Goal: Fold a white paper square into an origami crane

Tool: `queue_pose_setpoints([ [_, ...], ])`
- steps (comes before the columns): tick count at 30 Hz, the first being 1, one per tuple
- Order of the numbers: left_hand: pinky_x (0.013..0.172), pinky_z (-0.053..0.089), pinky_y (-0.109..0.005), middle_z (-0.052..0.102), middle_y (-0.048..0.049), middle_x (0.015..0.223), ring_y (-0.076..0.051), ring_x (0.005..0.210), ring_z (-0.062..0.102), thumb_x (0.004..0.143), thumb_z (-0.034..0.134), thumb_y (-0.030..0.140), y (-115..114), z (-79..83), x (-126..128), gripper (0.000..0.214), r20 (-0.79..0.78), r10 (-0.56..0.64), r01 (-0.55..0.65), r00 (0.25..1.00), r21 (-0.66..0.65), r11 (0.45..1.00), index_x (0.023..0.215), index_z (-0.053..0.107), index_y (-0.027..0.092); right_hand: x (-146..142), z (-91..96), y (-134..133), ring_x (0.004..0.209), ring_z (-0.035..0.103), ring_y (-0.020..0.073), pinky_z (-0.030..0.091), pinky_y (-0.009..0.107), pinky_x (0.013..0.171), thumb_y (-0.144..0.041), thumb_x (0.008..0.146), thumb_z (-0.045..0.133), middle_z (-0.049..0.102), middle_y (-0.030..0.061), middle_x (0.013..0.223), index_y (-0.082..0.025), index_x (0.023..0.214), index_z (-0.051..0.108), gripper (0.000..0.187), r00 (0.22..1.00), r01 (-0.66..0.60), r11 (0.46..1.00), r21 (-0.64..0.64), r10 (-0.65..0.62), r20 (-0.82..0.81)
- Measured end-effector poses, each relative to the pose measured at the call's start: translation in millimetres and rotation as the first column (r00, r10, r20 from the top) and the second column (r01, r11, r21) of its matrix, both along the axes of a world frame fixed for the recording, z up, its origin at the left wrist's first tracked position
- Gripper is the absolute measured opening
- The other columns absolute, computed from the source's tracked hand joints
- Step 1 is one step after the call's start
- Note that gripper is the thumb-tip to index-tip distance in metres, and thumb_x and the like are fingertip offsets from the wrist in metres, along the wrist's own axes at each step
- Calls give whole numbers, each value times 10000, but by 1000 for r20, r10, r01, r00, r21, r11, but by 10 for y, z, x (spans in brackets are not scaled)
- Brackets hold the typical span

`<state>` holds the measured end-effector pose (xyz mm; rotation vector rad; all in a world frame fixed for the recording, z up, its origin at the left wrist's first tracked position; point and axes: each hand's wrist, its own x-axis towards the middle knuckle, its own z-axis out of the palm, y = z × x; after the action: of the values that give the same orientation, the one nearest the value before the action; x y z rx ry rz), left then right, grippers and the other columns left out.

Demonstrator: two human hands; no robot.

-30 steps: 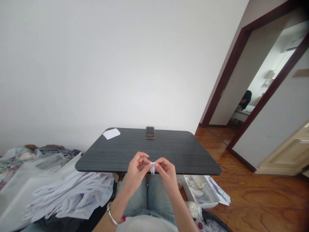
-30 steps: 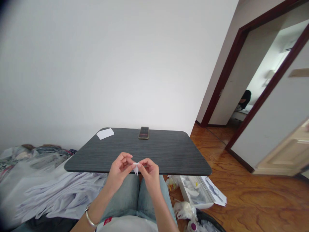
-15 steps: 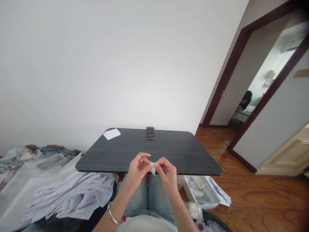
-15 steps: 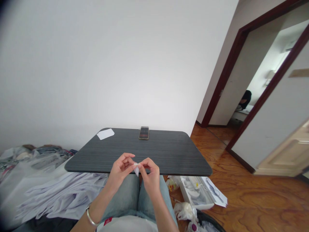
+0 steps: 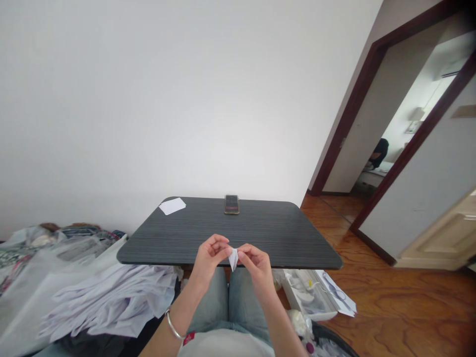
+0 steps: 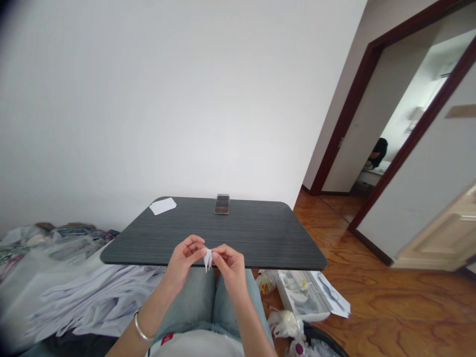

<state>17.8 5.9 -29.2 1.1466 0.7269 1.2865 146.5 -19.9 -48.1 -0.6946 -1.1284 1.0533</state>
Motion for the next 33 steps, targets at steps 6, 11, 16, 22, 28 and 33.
queue_pose_setpoints([
  [6,558,424,-210,611,18,623,-103,573,533,629,712,217,-11,-15,21,189,-32,-3,4,999,24,1000,621,535,153,4,-6,0,582,557,134,452,242,570,-290,762,626,637,11,632,-194,708,708,138,1000,15,1000,17,-15,21],
  [11,534,440,-206,603,11,640,-118,592,551,638,694,215,-44,-20,36,147,-142,108,-95,984,99,991,628,560,154,0,-48,4,585,561,133,451,238,565,-256,747,636,639,11,646,-183,734,702,99,993,102,995,10,-102,61],
  [16,539,476,-223,580,16,600,-125,557,560,706,648,249,-95,-28,49,123,-253,194,-150,948,184,971,649,588,158,-17,-72,-3,642,591,161,476,268,606,-238,748,623,660,31,687,-172,745,689,93,970,206,978,20,-207,126],
  [22,638,488,-249,636,-16,663,-159,656,606,750,616,277,-122,-22,46,140,-310,209,-133,928,247,960,685,633,155,-23,-81,9,672,600,174,484,277,623,-226,745,627,669,41,710,-178,736,683,74,947,281,959,41,-284,148],
  [28,673,498,-252,661,-26,718,-168,700,626,693,676,242,-109,-40,48,98,-296,187,-124,937,219,968,715,645,152,-10,-66,-5,713,606,182,481,283,647,-222,757,620,676,47,743,-187,748,702,89,937,294,952,80,-304,175],
  [33,691,510,-258,662,-30,734,-165,713,632,709,660,234,-113,-33,48,88,-295,166,-95,941,240,966,732,642,150,-6,-55,-11,694,606,181,484,287,641,-243,748,636,676,45,726,-181,738,703,92,939,299,952,70,-306,159],
])
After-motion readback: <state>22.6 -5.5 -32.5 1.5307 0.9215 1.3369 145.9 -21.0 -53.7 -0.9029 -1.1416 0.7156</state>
